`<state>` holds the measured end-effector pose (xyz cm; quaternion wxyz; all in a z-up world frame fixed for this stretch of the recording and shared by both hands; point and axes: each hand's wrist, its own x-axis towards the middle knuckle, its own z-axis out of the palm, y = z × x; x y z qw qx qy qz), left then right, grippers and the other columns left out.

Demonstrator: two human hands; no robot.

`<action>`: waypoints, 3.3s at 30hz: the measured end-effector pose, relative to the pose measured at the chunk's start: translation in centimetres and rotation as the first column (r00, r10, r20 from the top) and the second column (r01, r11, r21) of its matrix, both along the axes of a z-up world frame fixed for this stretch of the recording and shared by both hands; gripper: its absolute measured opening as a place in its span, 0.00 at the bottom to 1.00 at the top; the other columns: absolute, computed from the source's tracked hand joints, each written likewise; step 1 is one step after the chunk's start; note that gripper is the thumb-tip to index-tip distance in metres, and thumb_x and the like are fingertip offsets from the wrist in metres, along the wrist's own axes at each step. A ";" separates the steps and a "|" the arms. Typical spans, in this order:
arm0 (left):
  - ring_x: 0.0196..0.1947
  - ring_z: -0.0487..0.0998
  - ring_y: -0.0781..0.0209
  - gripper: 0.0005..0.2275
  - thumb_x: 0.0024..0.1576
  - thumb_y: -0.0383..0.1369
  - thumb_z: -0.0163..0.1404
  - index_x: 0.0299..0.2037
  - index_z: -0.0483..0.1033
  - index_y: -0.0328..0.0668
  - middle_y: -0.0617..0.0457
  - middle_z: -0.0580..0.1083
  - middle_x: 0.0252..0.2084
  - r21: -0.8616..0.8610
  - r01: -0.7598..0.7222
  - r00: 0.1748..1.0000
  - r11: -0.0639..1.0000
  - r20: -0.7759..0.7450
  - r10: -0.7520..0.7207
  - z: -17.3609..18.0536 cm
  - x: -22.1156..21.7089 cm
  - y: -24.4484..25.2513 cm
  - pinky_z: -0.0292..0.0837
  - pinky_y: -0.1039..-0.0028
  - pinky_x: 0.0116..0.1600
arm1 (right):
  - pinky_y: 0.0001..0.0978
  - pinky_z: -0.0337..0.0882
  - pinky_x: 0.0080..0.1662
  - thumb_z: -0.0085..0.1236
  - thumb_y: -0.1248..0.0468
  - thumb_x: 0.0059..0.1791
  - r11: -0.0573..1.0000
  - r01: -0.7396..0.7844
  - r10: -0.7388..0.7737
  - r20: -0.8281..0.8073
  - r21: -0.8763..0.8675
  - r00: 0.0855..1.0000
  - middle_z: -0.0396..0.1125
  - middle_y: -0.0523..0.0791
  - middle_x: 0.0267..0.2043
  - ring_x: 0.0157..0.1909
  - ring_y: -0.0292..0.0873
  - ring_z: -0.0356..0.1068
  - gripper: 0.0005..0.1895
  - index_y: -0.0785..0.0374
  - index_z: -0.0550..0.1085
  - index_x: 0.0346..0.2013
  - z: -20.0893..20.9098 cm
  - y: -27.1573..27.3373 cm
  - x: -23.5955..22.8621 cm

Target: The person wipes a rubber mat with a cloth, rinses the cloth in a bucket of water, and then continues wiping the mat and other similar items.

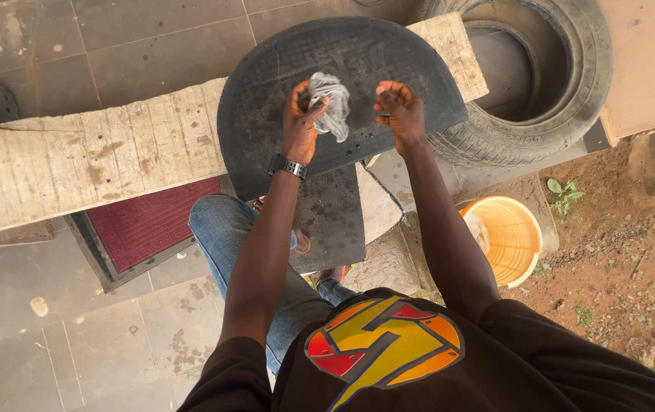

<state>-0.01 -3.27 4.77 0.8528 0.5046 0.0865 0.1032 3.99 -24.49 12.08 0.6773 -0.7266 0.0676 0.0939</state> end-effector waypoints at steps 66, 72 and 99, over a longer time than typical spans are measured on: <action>0.76 0.10 0.39 0.62 0.43 0.77 0.46 0.77 0.25 0.50 0.35 0.19 0.79 0.673 0.701 0.703 -0.237 -0.708 0.069 -7.8 0.1 5.1 0.12 0.30 0.72 | 0.52 0.67 0.57 0.55 0.53 0.54 0.473 -0.061 0.556 0.244 -0.879 0.795 0.75 0.49 0.41 0.51 0.51 0.72 0.19 0.62 0.72 0.52 -13.6 13.8 3.1; 0.75 0.12 0.41 0.64 0.39 0.76 0.49 0.77 0.23 0.55 0.34 0.20 0.78 0.743 0.652 0.756 -0.152 -0.652 0.059 -7.2 0.0 4.8 0.12 0.32 0.71 | 0.56 0.64 0.57 0.55 0.50 0.53 0.283 0.044 0.634 0.222 -0.958 0.741 0.73 0.51 0.45 0.53 0.48 0.70 0.21 0.56 0.72 0.57 -14.7 8.6 8.5; 0.77 0.14 0.42 0.61 0.42 0.76 0.48 0.77 0.27 0.52 0.36 0.22 0.80 0.688 0.693 0.714 -0.215 -0.697 0.072 -5.9 -0.4 4.8 0.14 0.32 0.73 | 0.47 0.72 0.59 0.57 0.63 0.53 0.478 -0.174 0.637 0.203 -0.861 0.744 0.59 0.54 0.57 0.63 0.57 0.65 0.18 0.60 0.70 0.57 -14.2 17.6 8.4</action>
